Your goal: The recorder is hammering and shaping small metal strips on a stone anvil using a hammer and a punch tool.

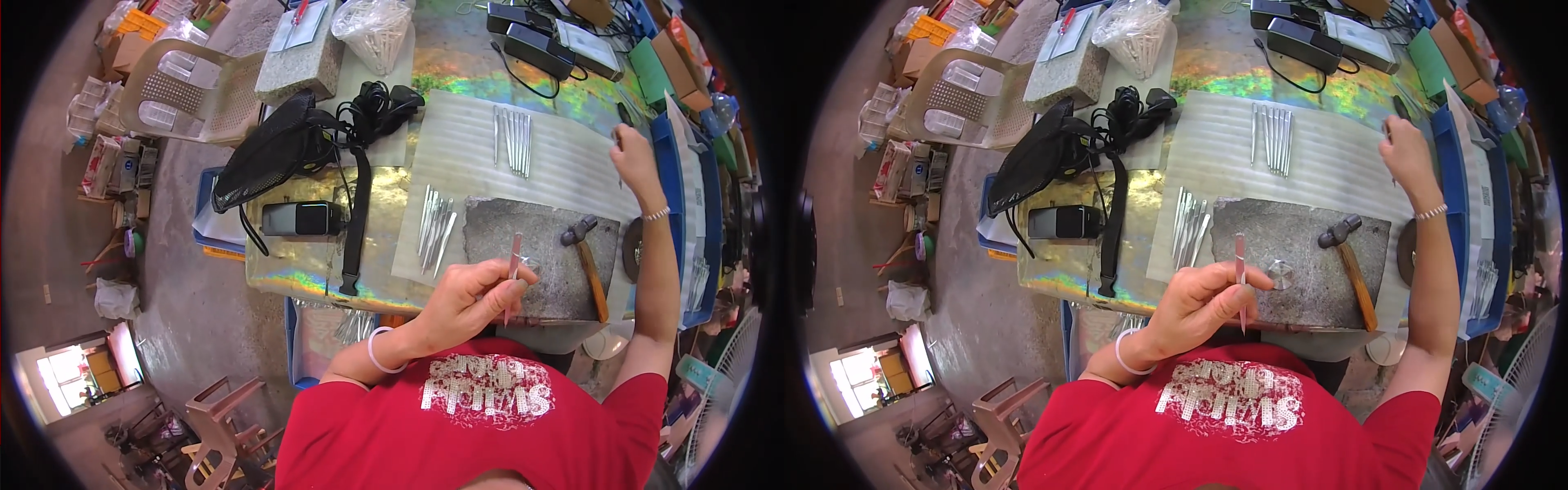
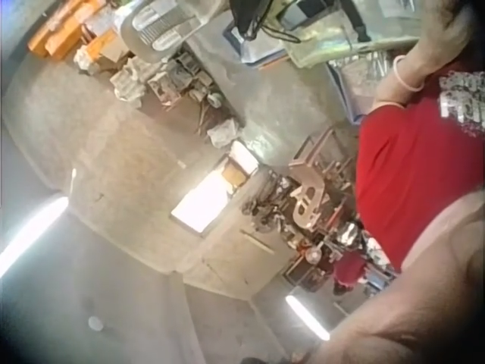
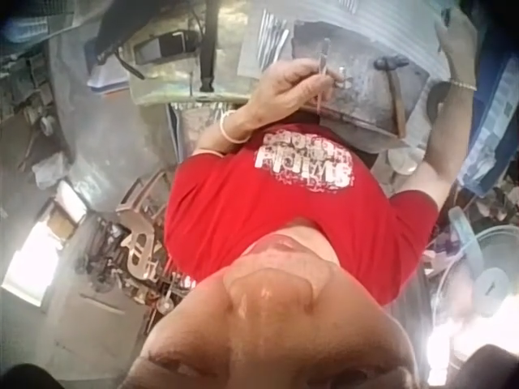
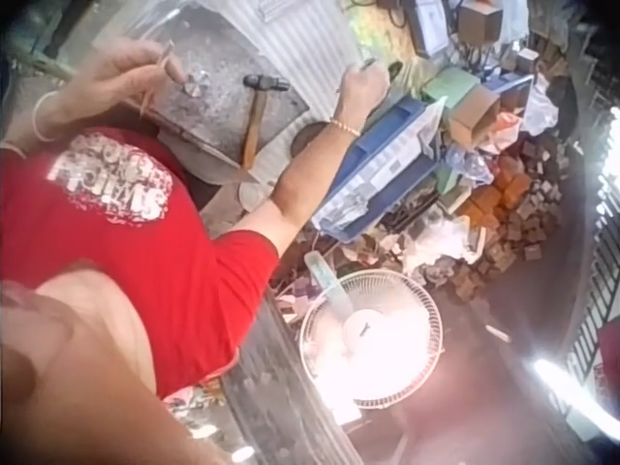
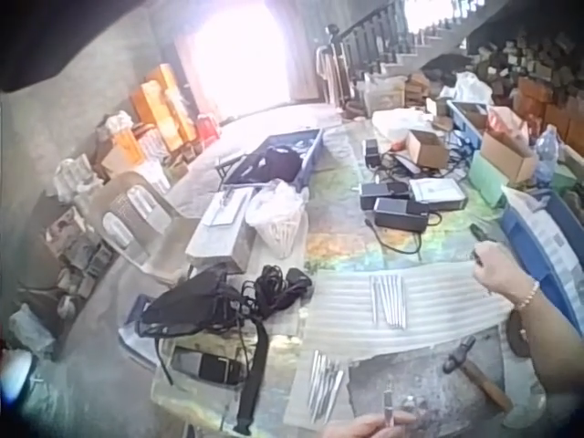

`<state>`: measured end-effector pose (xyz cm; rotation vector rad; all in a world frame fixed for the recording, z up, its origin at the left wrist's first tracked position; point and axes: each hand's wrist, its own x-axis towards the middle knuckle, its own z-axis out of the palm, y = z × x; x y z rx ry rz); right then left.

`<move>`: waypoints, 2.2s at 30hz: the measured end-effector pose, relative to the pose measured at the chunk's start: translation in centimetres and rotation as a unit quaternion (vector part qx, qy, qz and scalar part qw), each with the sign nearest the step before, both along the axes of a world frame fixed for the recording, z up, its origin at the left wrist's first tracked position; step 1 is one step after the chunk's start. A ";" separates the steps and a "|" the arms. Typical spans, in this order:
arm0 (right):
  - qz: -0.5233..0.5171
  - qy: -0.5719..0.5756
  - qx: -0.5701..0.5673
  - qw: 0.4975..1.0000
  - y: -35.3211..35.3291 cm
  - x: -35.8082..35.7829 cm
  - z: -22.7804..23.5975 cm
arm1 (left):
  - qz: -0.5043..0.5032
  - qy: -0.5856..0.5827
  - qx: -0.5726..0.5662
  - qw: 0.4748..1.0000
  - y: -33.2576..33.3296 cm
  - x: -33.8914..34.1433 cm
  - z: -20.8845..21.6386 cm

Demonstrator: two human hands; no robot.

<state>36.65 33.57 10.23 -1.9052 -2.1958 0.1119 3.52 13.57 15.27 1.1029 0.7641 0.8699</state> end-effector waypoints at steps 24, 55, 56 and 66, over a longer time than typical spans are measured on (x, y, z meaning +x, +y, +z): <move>0.061 0.618 -0.199 0.758 -22.5 -11.6 7.7 | -0.039 0.007 0.009 0.999 -1.4 2.4 -1.3; 0.106 0.495 -0.001 0.863 -22.5 -11.4 6.9 | -0.063 0.054 0.083 0.993 -1.4 3.3 -1.0; 0.104 0.502 -0.021 0.858 -22.5 -11.4 7.0 | -0.062 0.054 0.082 0.993 -1.4 3.2 -1.0; -0.053 0.715 -0.257 0.648 -22.0 -11.8 5.6 | -0.094 0.071 0.001 0.993 -0.6 3.1 -1.3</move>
